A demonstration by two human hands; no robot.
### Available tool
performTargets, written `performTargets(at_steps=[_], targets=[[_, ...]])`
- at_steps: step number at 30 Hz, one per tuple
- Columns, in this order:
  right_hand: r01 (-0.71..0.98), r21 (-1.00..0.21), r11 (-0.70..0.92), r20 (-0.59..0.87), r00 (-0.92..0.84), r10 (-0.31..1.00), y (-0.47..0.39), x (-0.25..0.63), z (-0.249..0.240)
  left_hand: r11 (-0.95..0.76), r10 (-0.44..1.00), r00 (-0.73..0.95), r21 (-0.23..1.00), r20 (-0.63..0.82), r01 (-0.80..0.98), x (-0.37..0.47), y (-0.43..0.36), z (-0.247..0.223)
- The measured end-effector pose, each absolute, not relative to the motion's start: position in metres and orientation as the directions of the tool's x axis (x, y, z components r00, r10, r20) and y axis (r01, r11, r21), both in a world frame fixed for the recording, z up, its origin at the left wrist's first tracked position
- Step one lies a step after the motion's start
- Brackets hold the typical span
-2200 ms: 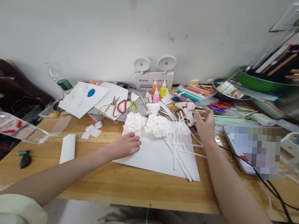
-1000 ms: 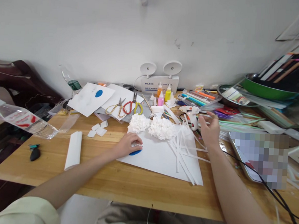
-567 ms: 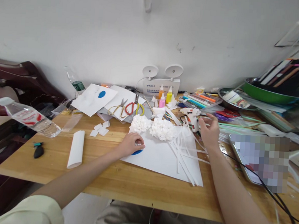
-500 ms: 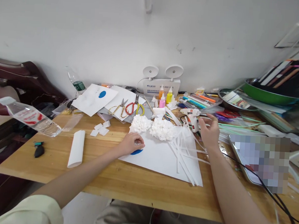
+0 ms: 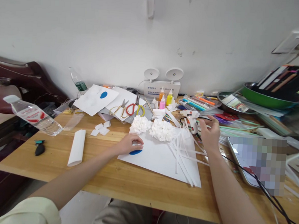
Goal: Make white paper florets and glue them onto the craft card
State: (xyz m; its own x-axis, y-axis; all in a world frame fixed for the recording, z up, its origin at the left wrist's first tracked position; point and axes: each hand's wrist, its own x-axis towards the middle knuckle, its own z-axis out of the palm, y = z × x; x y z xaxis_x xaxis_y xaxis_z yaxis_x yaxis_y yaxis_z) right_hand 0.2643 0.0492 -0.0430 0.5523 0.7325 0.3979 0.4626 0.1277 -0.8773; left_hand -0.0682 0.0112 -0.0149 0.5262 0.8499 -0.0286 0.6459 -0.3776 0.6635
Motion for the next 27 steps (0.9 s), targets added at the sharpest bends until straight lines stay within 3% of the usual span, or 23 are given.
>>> performTargets(at_steps=[7,16,24,27], targets=[[0.467,-0.872,0.145,0.410,0.535,0.738,0.049,0.265,-0.045,-0.364,0.841,0.538,0.675,-0.057,0.641,-0.069,0.013,-0.015],[0.463,-0.870,0.169,0.428,0.538,0.726,0.051,0.264,-0.047,-0.341,0.900,0.435,0.631,0.005,0.697,-0.055,0.012,-0.019],[0.481,-0.877,0.028,0.359,0.613,0.704,0.039,0.264,-0.026,-0.331,0.904,0.428,0.642,0.005,0.691,-0.056,0.012,-0.019],[0.510,-0.859,0.043,0.388,0.595,0.704,0.032,0.261,-0.018,-0.323,0.912,0.411,0.648,0.017,0.690,-0.056,0.013,-0.021]])
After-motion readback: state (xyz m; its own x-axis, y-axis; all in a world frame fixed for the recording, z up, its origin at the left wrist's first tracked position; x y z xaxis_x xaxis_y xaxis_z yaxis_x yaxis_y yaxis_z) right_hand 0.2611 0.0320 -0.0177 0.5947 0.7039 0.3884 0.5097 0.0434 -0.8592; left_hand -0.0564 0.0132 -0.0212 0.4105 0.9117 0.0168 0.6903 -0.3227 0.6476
